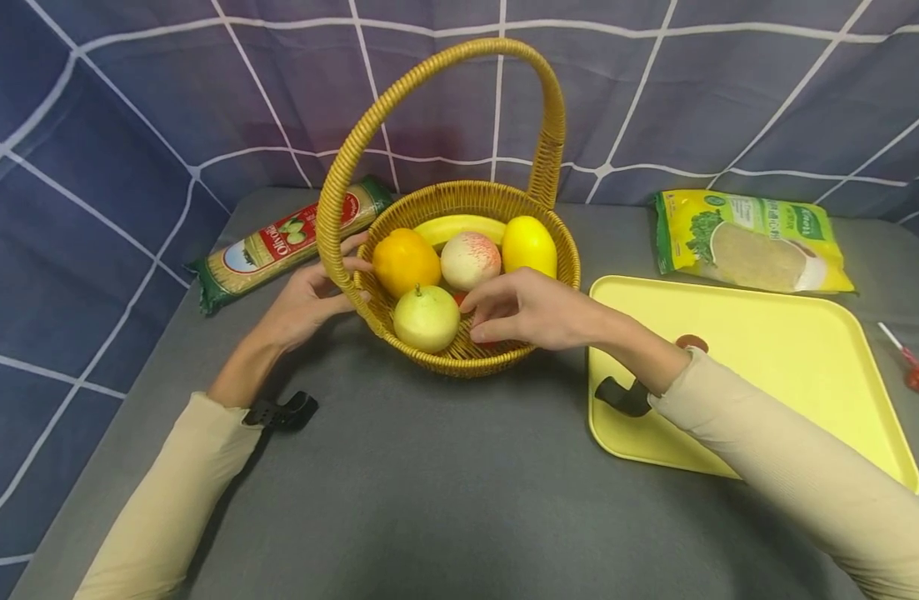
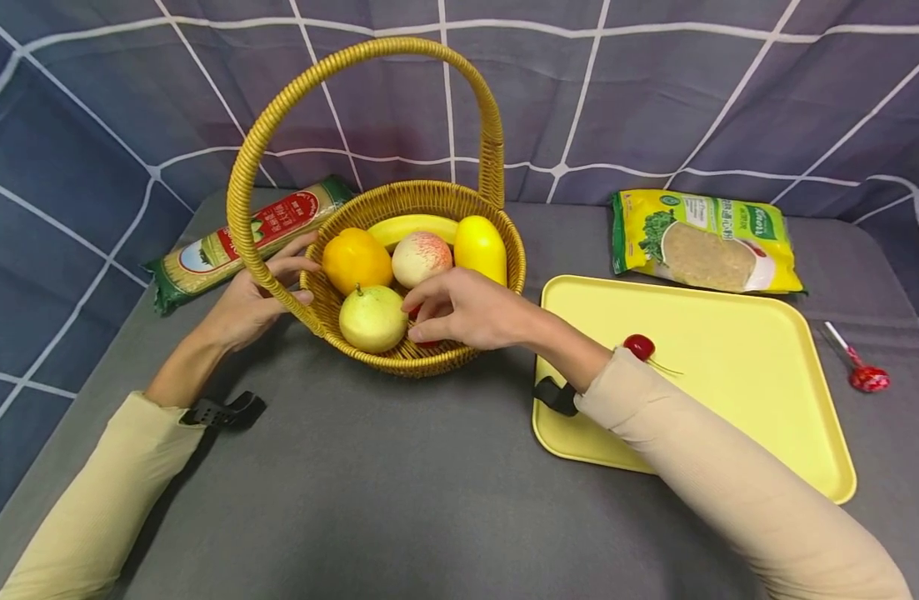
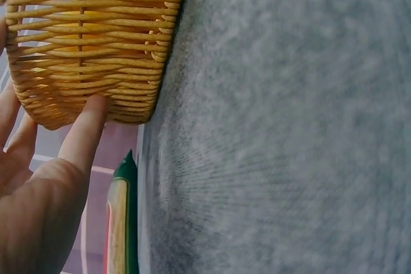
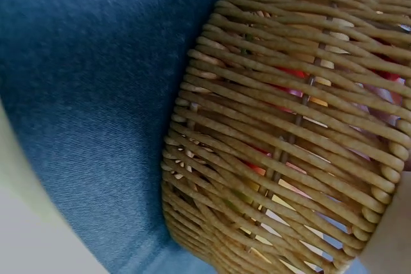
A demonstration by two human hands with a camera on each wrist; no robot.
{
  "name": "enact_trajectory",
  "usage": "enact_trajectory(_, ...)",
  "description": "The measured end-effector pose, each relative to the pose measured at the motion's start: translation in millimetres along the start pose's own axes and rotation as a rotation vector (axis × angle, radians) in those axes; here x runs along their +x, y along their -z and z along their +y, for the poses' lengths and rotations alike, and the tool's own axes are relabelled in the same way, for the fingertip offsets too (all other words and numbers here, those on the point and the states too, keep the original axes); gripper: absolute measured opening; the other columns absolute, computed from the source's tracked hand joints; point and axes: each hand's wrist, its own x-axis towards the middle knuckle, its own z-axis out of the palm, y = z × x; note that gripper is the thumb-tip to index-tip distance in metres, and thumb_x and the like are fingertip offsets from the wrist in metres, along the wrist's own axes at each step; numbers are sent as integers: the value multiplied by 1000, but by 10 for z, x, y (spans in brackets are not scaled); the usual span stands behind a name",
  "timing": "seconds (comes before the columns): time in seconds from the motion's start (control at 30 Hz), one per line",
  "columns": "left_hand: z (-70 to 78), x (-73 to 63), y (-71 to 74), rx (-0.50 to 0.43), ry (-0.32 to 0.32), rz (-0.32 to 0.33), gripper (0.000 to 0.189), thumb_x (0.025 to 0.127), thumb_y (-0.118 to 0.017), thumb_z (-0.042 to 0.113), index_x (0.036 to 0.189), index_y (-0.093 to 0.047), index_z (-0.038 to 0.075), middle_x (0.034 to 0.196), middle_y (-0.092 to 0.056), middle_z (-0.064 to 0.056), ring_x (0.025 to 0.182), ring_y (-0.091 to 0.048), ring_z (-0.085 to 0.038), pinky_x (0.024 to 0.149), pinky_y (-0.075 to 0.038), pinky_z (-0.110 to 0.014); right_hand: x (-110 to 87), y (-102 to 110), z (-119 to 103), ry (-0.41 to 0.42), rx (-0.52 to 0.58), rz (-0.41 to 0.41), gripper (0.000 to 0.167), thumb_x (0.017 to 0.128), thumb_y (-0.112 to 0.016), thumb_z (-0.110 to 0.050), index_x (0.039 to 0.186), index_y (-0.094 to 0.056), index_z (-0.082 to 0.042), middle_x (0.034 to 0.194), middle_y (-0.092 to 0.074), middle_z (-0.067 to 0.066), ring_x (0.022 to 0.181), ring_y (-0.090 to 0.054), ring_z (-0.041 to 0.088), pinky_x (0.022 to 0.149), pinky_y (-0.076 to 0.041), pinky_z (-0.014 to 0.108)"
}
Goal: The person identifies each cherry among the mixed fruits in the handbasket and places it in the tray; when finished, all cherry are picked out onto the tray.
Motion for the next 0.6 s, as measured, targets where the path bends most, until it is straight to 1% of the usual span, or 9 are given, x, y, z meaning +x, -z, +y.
enact_trajectory(0.1,8,-12,4,-5,2,-3,34,87,-69,-6,120,-62,-7,158,-32,-10,145,-25,-24,114,-23,-50,-47,-9,-28,18,23,61,27,89,-75,-11,114,-69,-2,102,-70,6,90,-64,16,81,-52,32)
enact_trajectory(0.2,11,-6,4,-12,0,-6,35,87,-69,-6,121,-61,-8,158,-32,-10,145,-25,-25,115,-22,-50,-120,-1,-70,64,30,132,25,87,-76,-11,111,-70,-6,103,-69,3,91,-62,17,82,-52,32)
enact_trajectory(0.27,15,-3,5,-11,-1,-6,35,87,-69,-6,120,-61,-8,158,-32,-10,145,-25,-25,115,-22,-50,-188,13,-110,96,16,178,25,86,-78,-11,110,-71,-8,104,-69,0,92,-61,16,82,-52,32)
enact_trajectory(0.33,16,-4,8,-9,-2,-3,35,86,-69,-6,120,-61,-8,158,-32,-10,145,-25,-25,115,-22,-51,-267,34,-150,122,-5,221,27,83,-80,-10,109,-71,-8,102,-69,-2,92,-61,16,82,-53,33)
enact_trajectory(0.47,12,-8,13,-9,0,0,34,87,-69,-6,120,-62,-8,158,-32,-10,145,-25,-26,115,-21,-52,-468,108,-202,123,-64,305,31,81,-82,-8,109,-71,-9,98,-67,-1,91,-60,13,77,-55,31)
enact_trajectory(0.6,12,-8,14,-12,1,-4,34,87,-70,-5,120,-62,-8,158,-32,-9,145,-25,-25,115,-21,-53,-682,209,-167,102,-131,365,31,81,-81,-7,110,-71,-11,97,-64,-4,91,-59,12,73,-53,25)
